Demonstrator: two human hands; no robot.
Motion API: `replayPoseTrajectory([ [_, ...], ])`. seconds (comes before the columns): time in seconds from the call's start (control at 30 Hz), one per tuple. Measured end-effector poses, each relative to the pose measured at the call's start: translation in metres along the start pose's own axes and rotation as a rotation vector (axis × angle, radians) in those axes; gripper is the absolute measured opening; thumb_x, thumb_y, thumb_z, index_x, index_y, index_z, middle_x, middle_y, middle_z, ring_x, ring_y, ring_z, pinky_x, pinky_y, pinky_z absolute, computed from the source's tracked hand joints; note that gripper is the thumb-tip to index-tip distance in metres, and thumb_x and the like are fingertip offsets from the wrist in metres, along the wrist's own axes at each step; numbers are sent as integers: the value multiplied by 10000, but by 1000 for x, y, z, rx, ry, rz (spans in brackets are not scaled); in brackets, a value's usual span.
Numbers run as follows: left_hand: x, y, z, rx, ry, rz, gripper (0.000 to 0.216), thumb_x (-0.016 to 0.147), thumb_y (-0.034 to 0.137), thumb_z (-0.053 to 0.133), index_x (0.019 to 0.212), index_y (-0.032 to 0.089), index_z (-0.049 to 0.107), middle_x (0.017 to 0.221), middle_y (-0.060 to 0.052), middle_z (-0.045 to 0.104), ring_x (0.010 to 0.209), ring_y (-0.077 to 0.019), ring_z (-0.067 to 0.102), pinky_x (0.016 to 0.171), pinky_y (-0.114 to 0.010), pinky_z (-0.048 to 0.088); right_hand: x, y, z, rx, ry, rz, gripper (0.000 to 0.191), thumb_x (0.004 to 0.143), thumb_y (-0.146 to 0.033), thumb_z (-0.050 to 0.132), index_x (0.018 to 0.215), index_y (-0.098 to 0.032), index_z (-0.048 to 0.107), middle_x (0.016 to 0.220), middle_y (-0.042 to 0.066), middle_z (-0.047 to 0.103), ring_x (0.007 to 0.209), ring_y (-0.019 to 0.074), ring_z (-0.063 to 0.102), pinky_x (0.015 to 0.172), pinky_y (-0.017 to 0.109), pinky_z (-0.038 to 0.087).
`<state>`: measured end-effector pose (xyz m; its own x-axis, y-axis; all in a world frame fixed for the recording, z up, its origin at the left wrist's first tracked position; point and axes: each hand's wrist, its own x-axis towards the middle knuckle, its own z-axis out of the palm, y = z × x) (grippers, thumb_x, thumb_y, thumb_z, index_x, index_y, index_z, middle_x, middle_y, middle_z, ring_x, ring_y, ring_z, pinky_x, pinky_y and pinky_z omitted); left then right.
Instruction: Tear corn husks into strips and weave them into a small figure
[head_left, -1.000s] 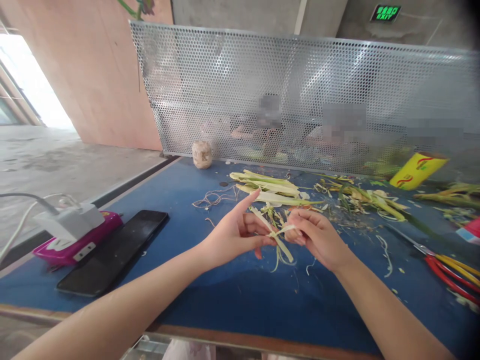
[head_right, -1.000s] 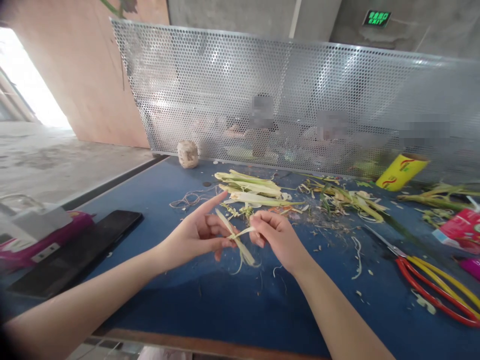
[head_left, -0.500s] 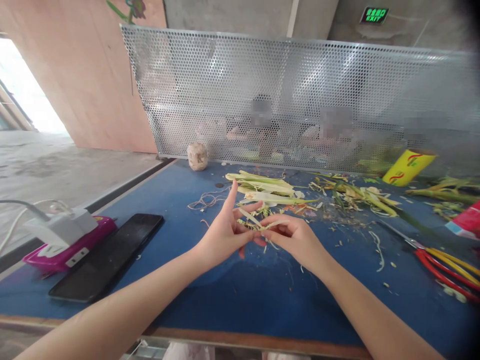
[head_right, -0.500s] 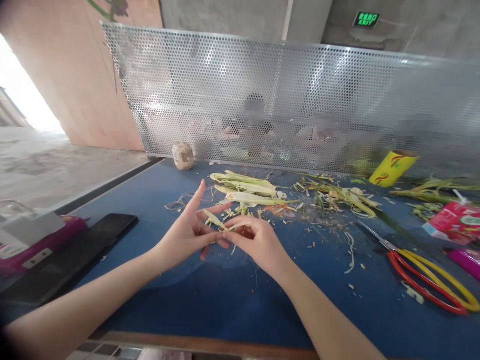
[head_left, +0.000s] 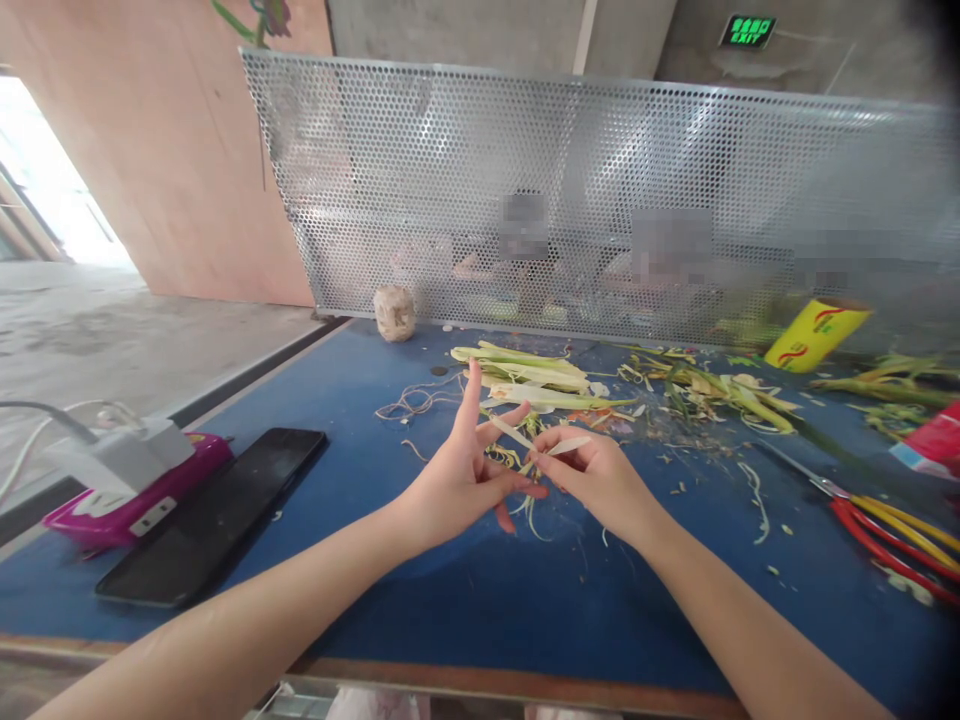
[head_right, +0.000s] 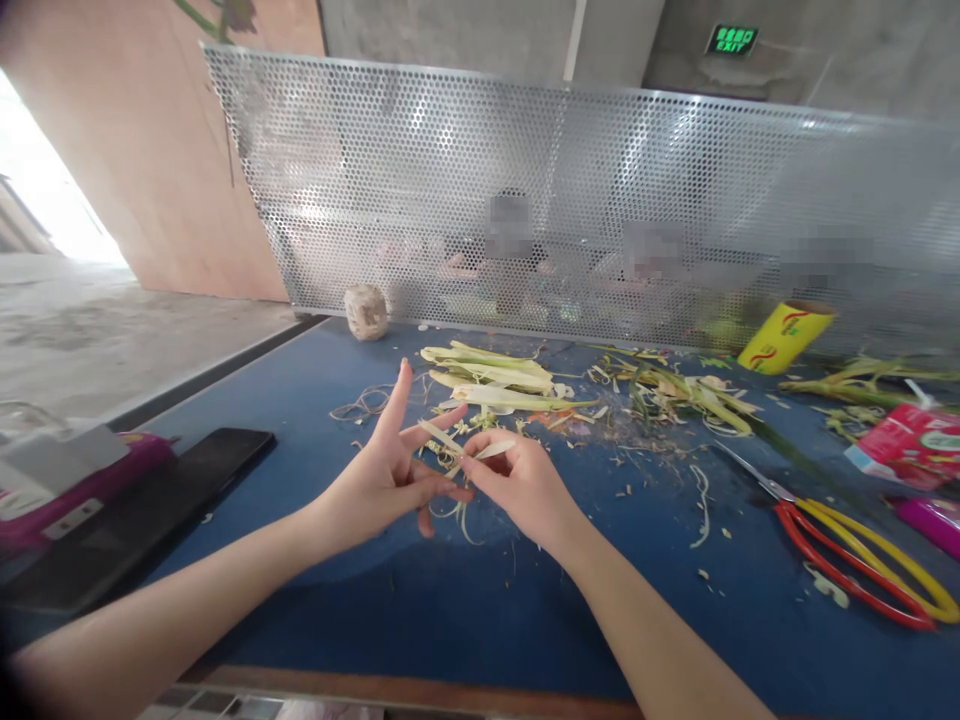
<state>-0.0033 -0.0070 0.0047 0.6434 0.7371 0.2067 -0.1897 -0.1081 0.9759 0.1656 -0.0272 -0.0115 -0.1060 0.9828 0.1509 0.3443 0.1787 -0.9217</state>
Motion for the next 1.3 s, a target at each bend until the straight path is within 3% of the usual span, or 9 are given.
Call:
replayPoseTrajectory([
  [0.13, 0, 0, 0, -30, 23, -18, 1062, 745, 103, 590, 1248, 463, -273, 1391, -179, 295, 750, -228, 669, 447, -226, 547, 0, -1, -3, 54, -46, 20, 184, 745, -363, 564, 737, -179, 557, 569, -26, 530, 456, 81, 426, 429, 199, 321],
  [0.27, 0, 1, -2, -13, 91, -53, 930, 803, 200, 534, 1313, 367, -225, 1177, -185, 552, 688, -222, 672, 375, -192, 500, -2, -2, -1, 72, -129, 24, 184, 765, -362, 546, 745, -179, 547, 558, -32, 502, 458, 75, 418, 434, 192, 317],
  [0.37, 0, 1, -3, 33, 98, -75, 896, 802, 214, 535, 1341, 341, -168, 1038, -158, 637, 590, -194, 664, 324, -161, 446, -3, -2, 2, 51, -144, 20, 184, 777, -349, 528, 712, -178, 545, 502, -40, 472, 445, 81, 417, 427, 195, 319],
  [0.57, -1, 1, -1, 96, 125, 44, 866, 819, 218, 508, 1335, 367, -172, 962, -112, 671, 421, -112, 607, 390, -204, 480, -3, -1, 4, 195, -134, 25, 178, 749, -321, 558, 651, -176, 523, 607, -22, 539, 444, 66, 412, 437, 200, 328],
  [0.73, 2, 0, -3, 102, 167, 27, 884, 810, 237, 519, 1335, 352, -183, 991, -125, 655, 513, -137, 636, 364, -180, 449, -2, -2, 5, 173, -134, 24, 176, 776, -316, 543, 669, -177, 528, 517, -50, 458, 451, 69, 407, 437, 195, 310],
  [0.9, 4, -2, -6, 42, 92, -51, 1069, 675, 126, 664, 1342, 367, -136, 1214, -171, 517, 570, -146, 651, 354, -160, 418, -3, -2, 4, 194, -138, 31, 164, 808, -330, 512, 903, -197, 523, 622, -30, 536, 524, 89, 483, 464, 203, 344],
  [1.0, 4, -1, -5, 23, 139, -57, 1068, 664, 100, 662, 1348, 357, -118, 1240, -183, 489, 565, -147, 653, 357, -171, 424, -4, -2, 2, 229, -90, -16, 250, 806, -271, 520, 1037, -218, 439, 700, -25, 561, 602, 105, 538, 511, 214, 380],
  [1.17, 5, -1, -3, 7, 191, -82, 1091, 656, 128, 675, 1354, 272, -150, 966, -136, 645, 548, -173, 649, 356, -182, 418, -6, -5, 2, 187, -40, -54, 384, 803, -207, 509, 1141, -229, 329, 778, -8, 593, 676, 121, 560, 577, 241, 413],
  [1.3, 3, -2, -1, 17, 187, -50, 1033, 667, 156, 670, 1364, 265, -85, 782, -53, 658, 544, -172, 638, 361, -182, 416, -7, -8, 4, 178, -27, -59, 431, 788, -190, 516, 1162, -227, 306, 764, -14, 578, 672, 123, 559, 588, 249, 420],
])
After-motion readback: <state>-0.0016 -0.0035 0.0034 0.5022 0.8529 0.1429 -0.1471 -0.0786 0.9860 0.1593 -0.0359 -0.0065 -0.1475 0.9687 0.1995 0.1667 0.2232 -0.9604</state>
